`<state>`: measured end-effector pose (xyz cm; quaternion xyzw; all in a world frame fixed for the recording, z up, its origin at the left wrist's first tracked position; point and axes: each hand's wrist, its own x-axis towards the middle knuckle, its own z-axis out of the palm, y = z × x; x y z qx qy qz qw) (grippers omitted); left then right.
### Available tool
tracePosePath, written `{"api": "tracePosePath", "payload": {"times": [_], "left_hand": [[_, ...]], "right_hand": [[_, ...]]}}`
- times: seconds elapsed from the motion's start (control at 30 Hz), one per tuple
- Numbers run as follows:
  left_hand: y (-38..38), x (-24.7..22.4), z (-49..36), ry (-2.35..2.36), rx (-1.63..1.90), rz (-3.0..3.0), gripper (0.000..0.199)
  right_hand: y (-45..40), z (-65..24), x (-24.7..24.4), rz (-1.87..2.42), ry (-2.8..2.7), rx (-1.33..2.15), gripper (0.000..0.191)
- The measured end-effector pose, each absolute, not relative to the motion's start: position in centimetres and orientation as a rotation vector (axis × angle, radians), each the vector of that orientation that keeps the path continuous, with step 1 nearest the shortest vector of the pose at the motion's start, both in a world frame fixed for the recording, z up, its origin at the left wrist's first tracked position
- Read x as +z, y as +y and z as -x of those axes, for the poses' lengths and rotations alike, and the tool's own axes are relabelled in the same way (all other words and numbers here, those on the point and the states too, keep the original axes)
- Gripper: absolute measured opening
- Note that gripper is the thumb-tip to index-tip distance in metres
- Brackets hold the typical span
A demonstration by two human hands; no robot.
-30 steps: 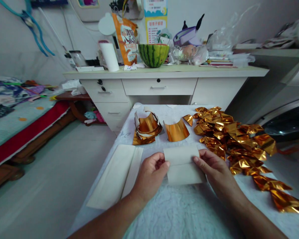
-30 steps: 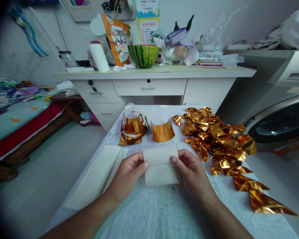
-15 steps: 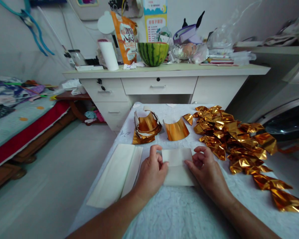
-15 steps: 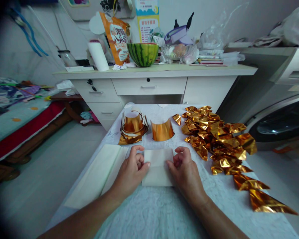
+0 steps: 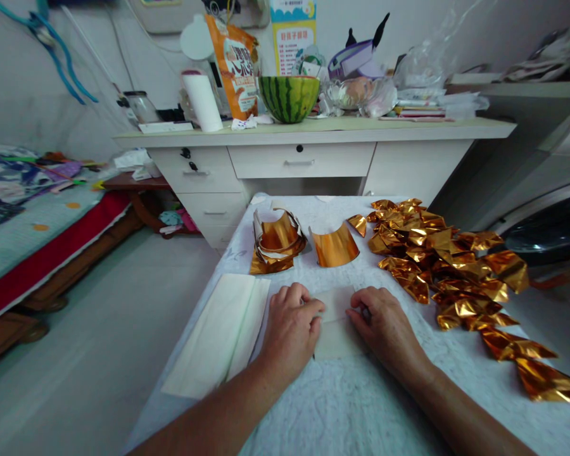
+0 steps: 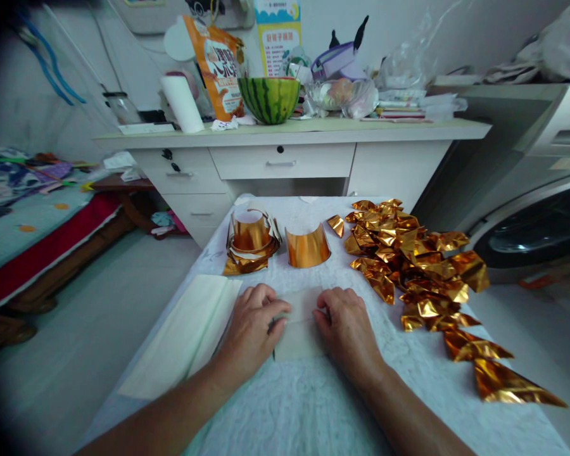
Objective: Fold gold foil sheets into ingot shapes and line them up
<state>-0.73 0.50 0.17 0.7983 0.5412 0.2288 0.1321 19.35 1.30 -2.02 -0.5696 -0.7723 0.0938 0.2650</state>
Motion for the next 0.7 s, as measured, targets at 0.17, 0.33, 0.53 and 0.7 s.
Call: {"api": "tracePosePath", "payload": {"times": [0.17,0.33,0.53,0.7], "left_hand": [[0.7,-0.9,0.7,1.150,0.581,-2.465,0.039],[0.5,-1.5,0.5,1.101,0.465,-2.529,0.040],[0.2,-0.7,0.4,1.123,0.427,-2.526,0.047],[0.1,0.1,0.3,1.154,0.362,-2.480,0.031]], "right_hand": [[1.4,-19.5,-2.2,1.565,-2.119,0.236,0.002],[1.3,-19.9,-1.4,1.547,-2.121,0.357,0.005],[0.9,-21.1,-0.1,1.548,-2.035,0.663,0.015],[0.7,-22.1,0.8,1.547,-2.149,0.790,0.012]]}}
